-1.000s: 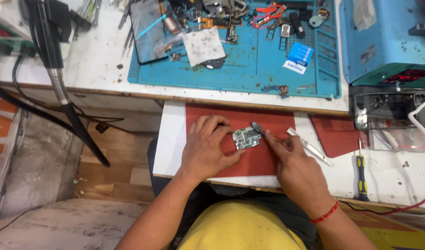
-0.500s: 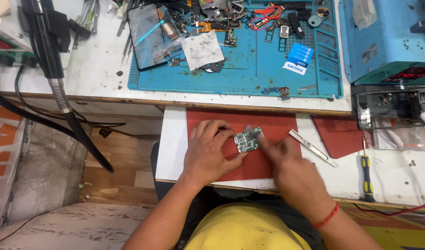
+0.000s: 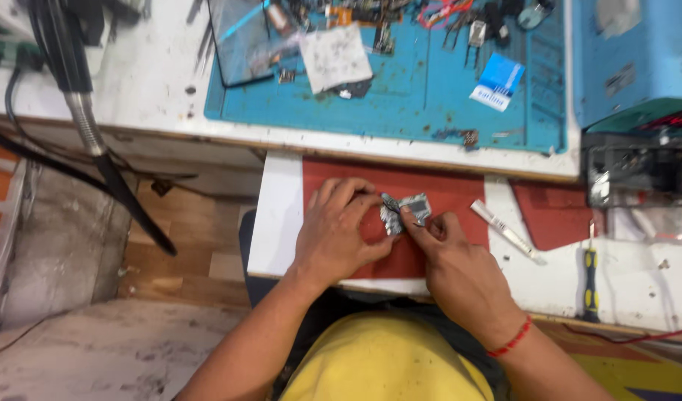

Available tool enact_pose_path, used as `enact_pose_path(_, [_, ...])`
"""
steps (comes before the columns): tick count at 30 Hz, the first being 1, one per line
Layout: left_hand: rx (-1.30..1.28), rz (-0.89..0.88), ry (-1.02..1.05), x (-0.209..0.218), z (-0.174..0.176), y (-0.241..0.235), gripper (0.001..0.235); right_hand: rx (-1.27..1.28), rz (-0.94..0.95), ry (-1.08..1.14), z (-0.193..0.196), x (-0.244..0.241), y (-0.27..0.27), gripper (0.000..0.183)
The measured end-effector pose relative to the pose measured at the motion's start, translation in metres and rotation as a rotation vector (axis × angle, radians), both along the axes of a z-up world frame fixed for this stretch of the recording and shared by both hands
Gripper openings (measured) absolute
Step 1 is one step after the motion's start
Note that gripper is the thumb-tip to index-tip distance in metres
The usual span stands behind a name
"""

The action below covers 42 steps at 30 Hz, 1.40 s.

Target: The person uses a hot air gun to clean a small circuit board placed on a red mat. They hold the board steady with one hand while directing the hot air stream across its surface with the other hand, moving the tool back and forth to cover different areas.

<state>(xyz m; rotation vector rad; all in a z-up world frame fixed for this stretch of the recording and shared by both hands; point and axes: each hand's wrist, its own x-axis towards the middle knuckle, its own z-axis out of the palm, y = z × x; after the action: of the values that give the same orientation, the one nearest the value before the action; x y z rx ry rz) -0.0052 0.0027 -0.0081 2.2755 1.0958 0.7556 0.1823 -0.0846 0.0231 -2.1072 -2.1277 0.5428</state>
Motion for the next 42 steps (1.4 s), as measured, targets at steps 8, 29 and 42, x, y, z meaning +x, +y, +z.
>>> enact_pose_path(8, [0.000,-0.012,0.040,-0.001,0.000,0.000,0.049,-0.037,-0.007,0.037,0.009,0.004,-0.017,0.068])
enact_pose_path(29, [-0.030,-0.012,0.045,0.002,0.006,0.002,0.049,-0.041,-0.056,0.108,-0.001,0.014,-0.023,0.069])
enact_pose_path(42, [-0.002,0.002,0.041,0.003,0.005,0.001,0.046,-0.049,-0.081,0.063,0.004,0.018,-0.007,0.078])
